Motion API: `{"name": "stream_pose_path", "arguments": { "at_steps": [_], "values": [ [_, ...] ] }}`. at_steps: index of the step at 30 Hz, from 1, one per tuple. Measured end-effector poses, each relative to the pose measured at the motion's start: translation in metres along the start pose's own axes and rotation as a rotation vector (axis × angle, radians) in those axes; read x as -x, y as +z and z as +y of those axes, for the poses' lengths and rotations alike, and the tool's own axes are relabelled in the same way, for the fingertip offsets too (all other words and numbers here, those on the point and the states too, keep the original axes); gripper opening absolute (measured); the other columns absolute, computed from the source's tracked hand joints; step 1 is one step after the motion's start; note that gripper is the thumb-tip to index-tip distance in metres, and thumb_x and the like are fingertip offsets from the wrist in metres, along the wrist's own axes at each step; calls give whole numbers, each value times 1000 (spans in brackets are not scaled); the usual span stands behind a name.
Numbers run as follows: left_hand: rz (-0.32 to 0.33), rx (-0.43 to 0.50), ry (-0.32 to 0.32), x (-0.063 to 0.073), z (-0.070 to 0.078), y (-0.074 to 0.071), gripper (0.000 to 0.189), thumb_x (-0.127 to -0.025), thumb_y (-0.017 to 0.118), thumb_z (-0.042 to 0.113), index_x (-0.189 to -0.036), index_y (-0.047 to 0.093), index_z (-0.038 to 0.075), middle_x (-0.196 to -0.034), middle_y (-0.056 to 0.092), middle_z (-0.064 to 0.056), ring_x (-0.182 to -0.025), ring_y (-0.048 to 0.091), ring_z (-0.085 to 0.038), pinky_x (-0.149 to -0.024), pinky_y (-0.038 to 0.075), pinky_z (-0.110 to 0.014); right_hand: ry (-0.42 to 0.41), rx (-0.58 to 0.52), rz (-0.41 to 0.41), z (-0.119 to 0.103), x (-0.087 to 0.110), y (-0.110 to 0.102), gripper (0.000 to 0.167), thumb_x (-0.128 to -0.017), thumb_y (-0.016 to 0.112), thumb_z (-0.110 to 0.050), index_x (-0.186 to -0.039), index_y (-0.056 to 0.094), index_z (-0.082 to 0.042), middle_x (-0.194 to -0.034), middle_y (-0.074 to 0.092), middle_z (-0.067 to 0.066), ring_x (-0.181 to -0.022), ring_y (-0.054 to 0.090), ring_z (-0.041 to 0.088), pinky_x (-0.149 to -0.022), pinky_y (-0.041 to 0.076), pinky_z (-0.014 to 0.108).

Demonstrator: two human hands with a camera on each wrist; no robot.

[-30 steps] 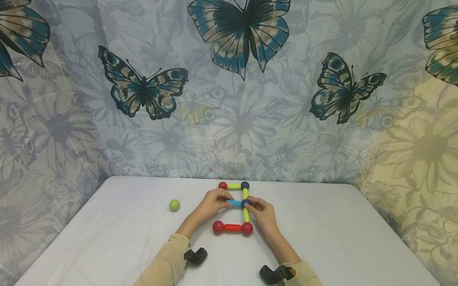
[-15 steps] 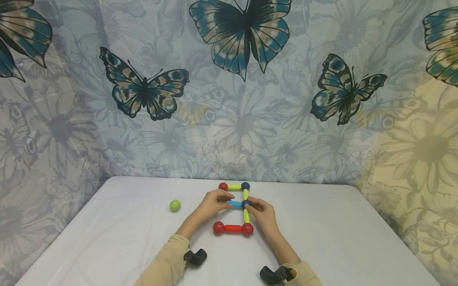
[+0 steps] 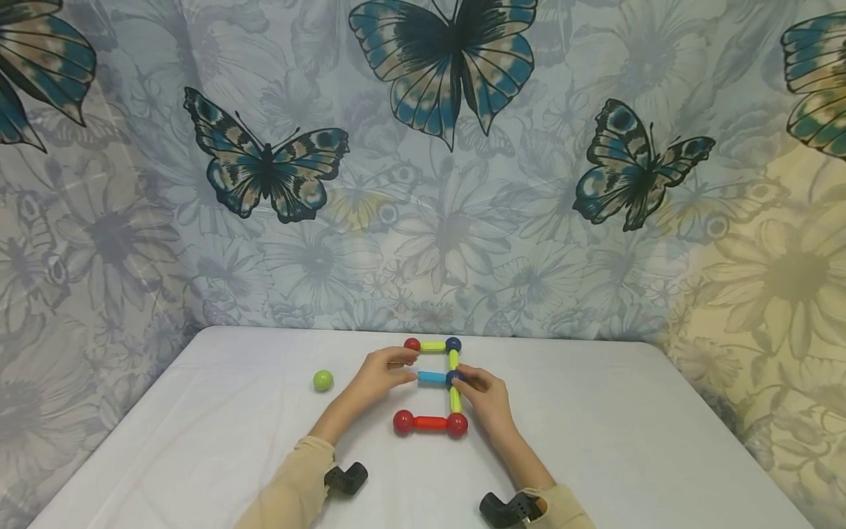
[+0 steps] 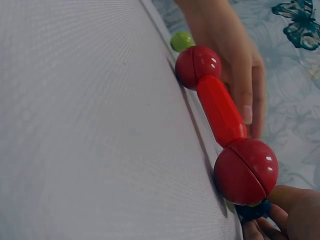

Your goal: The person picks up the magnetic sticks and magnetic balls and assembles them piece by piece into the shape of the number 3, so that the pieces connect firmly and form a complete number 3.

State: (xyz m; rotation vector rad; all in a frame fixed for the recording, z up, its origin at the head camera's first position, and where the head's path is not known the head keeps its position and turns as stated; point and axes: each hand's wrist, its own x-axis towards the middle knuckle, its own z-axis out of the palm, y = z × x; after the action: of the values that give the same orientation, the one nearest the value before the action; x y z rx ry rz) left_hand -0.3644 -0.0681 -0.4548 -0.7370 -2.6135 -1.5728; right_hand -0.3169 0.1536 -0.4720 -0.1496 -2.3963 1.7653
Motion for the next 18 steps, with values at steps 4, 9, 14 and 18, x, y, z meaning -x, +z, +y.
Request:
{"name": "stream_pose_path", "arguments": {
  "at_steps": [4, 9, 14, 18],
  "values": [
    [26, -2, -15, 6, 3, -10, 41, -85, 75, 12, -124, 65, 6, -123, 68, -10, -116, 64, -28, -101, 52, -38, -1, -6, 2, 0, 0, -1, 32, -88, 71, -13, -119, 68, -7, -131, 65, 12, -127, 57, 31, -102, 49, 40],
    [54, -23, -29, 15, 3, -25, 40, -84, 75, 11, -123, 65, 6, -122, 68, -10, -116, 63, -28, -103, 50, -40, -5, -16, 9, 0, 0, -2, 31, -87, 72, -12, -117, 69, -6, -129, 66, 12, -126, 58, 31, -102, 49, 40],
    [65, -46, -35, 22, -2, -42, 42, -83, 77, 12, -122, 65, 5, -124, 67, -10, -118, 62, -29, -104, 50, -40, -3, -20, 3, 0, -1, -3, 32, -87, 71, -12, -118, 68, -7, -131, 65, 11, -127, 58, 30, -103, 49, 39],
    [23, -62, -23, 26, -6, -59, 45, -83, 77, 14, -124, 64, 3, -127, 66, -9, -120, 60, -29, -106, 48, -41, -2, -17, -5, 0, 0, -2, 32, -88, 71, -12, -120, 68, -7, -131, 64, 12, -127, 58, 30, -103, 49, 40]
  ]
}}
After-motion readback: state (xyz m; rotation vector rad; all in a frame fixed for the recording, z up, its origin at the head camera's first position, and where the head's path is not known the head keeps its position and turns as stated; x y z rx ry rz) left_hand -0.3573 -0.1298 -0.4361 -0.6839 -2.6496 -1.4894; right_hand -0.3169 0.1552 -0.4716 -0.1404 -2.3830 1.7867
